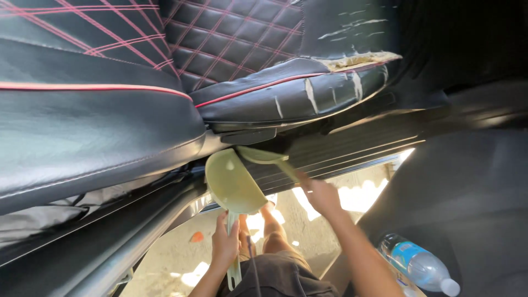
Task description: The person sweeps the floor mat and the damaged passenger seat of a car using a small brush and dustpan. They sweep debris from the floor mat into the dustpan, then brush the seat surface and collect the debris into the dustpan.
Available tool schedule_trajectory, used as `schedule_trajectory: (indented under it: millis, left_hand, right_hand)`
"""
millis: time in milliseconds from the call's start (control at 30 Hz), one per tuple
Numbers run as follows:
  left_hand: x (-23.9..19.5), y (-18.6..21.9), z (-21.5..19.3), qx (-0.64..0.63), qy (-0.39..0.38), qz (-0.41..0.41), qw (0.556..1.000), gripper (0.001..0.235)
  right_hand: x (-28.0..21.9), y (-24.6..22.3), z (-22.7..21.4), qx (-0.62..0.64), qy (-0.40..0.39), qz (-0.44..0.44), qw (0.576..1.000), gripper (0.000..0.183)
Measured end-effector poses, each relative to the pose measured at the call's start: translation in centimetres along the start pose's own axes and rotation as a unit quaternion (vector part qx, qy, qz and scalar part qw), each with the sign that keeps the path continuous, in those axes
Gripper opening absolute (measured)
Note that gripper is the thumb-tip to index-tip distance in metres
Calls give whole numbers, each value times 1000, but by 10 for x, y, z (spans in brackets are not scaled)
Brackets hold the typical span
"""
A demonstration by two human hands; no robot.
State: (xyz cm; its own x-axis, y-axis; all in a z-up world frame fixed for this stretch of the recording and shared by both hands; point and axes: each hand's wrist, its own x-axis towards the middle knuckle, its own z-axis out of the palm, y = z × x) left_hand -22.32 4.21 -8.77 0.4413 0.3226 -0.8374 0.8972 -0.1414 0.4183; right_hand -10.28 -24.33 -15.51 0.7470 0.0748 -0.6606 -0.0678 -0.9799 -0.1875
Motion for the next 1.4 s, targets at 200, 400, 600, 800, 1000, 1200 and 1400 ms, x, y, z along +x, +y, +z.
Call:
schedule_trajectory:
  millis: [200, 400, 600, 800, 1000, 1200, 1400]
  left_hand:
    - [3, -4, -3, -37, 11, 5, 999, 44]
    - [15, -9, 2, -4, 4, 11, 1000, 47]
    - [14, 8, 33, 6, -24, 34, 999, 44]
    - [26, -7, 40, -12, -10, 77, 997, 38]
    - [18, -2, 34, -33, -22, 50, 998, 43]
    - [23, -8, 26, -59, -11, 48, 997, 44]
    - [11, -11, 15, -43, -24, 37, 998, 44]
  right_hand:
    - [-91, -30, -97, 98, -60, 33, 993, 51]
    - [-127, 36, -150, 51, 34, 249, 967, 56]
    - [-121, 44, -38, 265, 55, 246, 931, 58]
    - [-108, 26, -62, 477, 167, 257, 824, 55]
    - [-72, -50, -62, 720, 26, 283, 633, 46]
    - [-104, 5, -60, 871, -78, 229, 428, 42]
    - [-60, -12, -48, 822, -115, 192, 524, 40]
